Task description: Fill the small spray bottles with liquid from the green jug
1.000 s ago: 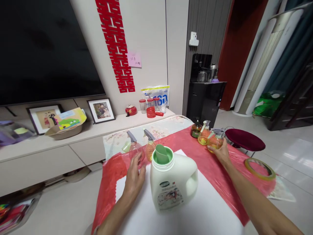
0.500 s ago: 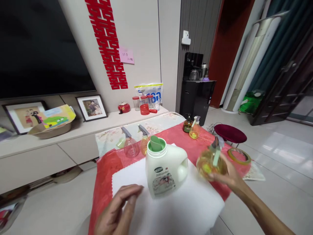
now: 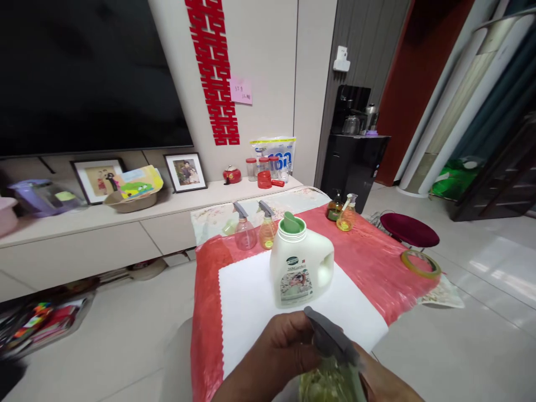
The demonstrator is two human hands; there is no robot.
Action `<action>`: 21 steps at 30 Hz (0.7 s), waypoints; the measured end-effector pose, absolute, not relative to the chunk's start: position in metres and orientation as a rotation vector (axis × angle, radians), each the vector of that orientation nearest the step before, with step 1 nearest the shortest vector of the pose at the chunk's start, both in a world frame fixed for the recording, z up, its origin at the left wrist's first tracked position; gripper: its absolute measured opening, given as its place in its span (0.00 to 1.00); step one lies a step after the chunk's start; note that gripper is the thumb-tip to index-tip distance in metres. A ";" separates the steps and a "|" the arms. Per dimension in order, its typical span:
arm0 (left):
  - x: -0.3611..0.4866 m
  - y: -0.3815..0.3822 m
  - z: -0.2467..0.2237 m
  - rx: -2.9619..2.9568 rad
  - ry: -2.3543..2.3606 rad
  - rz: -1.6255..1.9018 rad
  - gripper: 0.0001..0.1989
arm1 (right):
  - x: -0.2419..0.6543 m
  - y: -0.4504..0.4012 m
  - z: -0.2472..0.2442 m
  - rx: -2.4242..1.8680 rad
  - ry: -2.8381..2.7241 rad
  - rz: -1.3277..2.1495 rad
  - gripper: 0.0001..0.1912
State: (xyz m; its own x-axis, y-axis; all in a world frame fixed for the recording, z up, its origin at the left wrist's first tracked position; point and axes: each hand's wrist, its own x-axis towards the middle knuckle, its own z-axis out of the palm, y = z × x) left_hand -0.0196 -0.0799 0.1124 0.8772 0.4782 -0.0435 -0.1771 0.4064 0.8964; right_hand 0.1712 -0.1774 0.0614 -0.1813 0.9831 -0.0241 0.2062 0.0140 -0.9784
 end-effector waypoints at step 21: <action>-0.025 -0.089 0.103 1.275 0.396 1.106 0.16 | 0.145 -0.161 0.077 -1.319 -1.555 0.994 0.44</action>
